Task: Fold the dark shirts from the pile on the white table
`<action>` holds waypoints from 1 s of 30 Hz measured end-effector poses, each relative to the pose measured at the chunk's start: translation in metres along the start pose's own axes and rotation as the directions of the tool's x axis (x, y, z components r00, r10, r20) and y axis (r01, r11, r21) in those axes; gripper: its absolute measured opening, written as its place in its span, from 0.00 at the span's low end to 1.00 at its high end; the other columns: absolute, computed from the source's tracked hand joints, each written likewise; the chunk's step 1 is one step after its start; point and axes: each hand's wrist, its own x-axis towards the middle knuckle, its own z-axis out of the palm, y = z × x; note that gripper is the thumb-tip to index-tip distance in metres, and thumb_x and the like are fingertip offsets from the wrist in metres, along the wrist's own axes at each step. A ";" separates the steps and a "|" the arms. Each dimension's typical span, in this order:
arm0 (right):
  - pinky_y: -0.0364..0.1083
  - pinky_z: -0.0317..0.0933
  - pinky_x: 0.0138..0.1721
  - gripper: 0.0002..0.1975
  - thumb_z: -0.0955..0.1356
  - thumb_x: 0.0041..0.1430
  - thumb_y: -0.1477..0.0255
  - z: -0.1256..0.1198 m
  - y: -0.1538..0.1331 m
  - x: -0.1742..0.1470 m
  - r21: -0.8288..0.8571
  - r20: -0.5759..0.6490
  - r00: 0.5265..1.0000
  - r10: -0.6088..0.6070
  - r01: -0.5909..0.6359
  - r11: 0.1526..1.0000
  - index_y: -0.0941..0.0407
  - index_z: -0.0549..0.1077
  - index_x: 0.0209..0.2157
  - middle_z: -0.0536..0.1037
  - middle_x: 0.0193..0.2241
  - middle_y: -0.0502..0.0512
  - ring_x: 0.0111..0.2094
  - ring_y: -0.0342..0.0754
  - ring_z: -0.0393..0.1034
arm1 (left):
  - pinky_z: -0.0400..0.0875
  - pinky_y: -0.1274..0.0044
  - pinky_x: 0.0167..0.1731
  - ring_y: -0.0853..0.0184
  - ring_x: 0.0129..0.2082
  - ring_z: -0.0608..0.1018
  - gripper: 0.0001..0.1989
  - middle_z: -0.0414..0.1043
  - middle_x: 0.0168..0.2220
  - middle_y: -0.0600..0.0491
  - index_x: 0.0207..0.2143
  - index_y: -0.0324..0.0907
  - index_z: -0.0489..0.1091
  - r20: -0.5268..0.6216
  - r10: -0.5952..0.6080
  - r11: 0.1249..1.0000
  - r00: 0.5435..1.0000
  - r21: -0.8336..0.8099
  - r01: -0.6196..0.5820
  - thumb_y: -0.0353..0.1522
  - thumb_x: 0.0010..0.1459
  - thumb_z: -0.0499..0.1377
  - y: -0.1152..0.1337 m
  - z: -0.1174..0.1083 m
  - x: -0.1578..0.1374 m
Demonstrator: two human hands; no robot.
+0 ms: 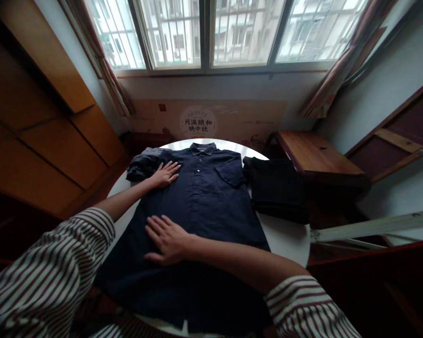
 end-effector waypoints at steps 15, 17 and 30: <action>0.61 0.40 0.67 0.32 0.56 0.70 0.61 -0.081 0.163 -0.022 -0.107 -0.182 0.801 0.570 -0.593 0.798 0.72 0.56 0.65 0.51 0.68 0.72 0.69 0.62 0.41 | 0.31 0.51 0.65 0.54 0.71 0.41 0.31 0.38 0.72 0.49 0.71 0.44 0.43 0.067 -0.012 0.999 0.998 -0.045 0.015 0.45 0.70 0.41 -0.005 -0.002 0.005; 0.60 0.38 0.68 0.35 0.55 0.71 0.58 -0.069 0.157 -0.043 -0.147 -0.147 0.814 0.562 -0.580 0.801 0.73 0.53 0.66 0.48 0.68 0.73 0.70 0.62 0.39 | 0.31 0.51 0.65 0.55 0.71 0.42 0.31 0.39 0.72 0.49 0.71 0.44 0.43 0.061 -0.013 0.999 0.998 -0.048 0.016 0.45 0.70 0.41 -0.004 -0.002 0.005; 0.55 0.32 0.70 0.42 0.61 0.68 0.56 -0.028 -0.050 -0.170 0.085 0.095 0.959 0.266 -0.274 0.958 0.61 0.36 0.71 0.35 0.71 0.62 0.71 0.54 0.30 | 0.31 0.53 0.65 0.55 0.71 0.43 0.30 0.40 0.72 0.52 0.70 0.48 0.45 0.059 -0.042 0.998 0.997 -0.050 0.045 0.45 0.69 0.42 -0.002 -0.002 0.005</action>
